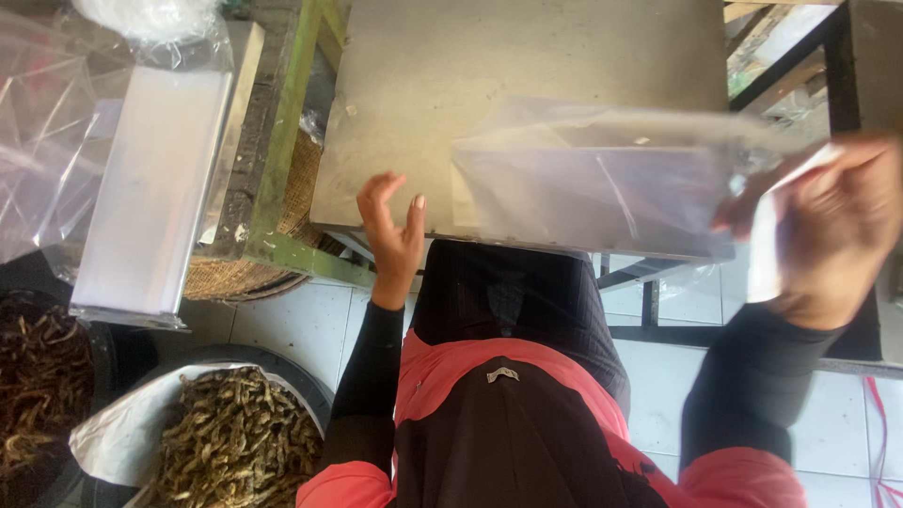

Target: The person opens a plastic bag containing clear packaging bags, removes one, and places it on a metal table. They then fold the bag into a smaller rectangular shape and use a yellow utility knife to trim the excess plastic from the folded edges.

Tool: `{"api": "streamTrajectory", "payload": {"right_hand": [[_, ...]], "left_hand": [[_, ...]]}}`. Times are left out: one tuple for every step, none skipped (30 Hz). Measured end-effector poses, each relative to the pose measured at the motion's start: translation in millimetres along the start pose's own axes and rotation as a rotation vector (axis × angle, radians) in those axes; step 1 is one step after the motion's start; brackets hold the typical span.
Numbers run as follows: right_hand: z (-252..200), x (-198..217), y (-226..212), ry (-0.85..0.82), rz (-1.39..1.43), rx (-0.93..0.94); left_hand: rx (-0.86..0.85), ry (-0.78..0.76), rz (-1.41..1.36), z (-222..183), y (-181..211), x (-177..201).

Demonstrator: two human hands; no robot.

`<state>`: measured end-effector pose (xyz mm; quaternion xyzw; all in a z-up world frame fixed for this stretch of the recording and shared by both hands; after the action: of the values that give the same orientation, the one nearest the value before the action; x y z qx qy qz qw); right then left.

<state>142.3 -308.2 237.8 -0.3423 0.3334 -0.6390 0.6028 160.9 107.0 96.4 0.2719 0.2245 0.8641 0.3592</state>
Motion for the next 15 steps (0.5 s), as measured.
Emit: {"api": "streamTrajectory", "payload": {"right_hand": [[11,7,-11,-0.015,-0.09,0.001],[22,11,-17,-0.035,-0.164,-0.007],[34,15,-21,-0.063,-0.227,-0.014],[47,16,-23,-0.093,-0.27,-0.025],[63,17,-24,-0.128,-0.306,-0.03],[78,16,-24,-0.161,-0.331,-0.035],[91,14,-23,-0.188,-0.35,-0.037],[103,11,-22,-0.215,-0.357,-0.041],[111,8,-19,-0.242,-0.357,-0.052],[115,4,-16,-0.263,-0.351,-0.066],[119,1,-14,-0.28,-0.344,-0.074],[122,-3,-11,-0.294,-0.324,-0.085],[123,-6,-11,-0.302,-0.293,-0.09],[122,-9,-12,-0.307,-0.246,-0.092],[120,-12,-13,-0.315,-0.19,-0.091]], "left_hand": [[0.003,-0.001,-0.028,6,-2,-4],[0.097,-0.068,-0.089,12,-12,-15],[0.19,-0.131,-0.15,15,-21,-28],[0.283,-0.194,-0.211,13,-28,-37],[0.36,-0.244,-0.247,14,-33,-48],[0.436,-0.296,-0.284,12,-36,-60],[0.511,-0.348,-0.318,9,-39,-70],[0.513,-0.366,-0.392,11,-37,-80],[0.525,-0.389,-0.462,7,-33,-86],[0.537,-0.413,-0.532,3,-31,-93],[0.577,-0.431,-0.6,-1,-30,-100],[0.616,-0.448,-0.669,-4,-30,-107],[0.651,-0.465,-0.739,-5,-29,-113],[0.68,-0.454,-0.848,-7,-28,-115],[0.705,-0.441,-0.959,-6,-27,-117]]}}
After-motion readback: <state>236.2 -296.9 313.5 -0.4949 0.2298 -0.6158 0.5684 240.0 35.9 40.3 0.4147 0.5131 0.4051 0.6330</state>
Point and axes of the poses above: each hand's wrist, its own z-axis towards the middle knuckle, its own x-axis out of the back of the hand, y = z × x, the point moved 7 cm from there along z, towards the middle knuckle
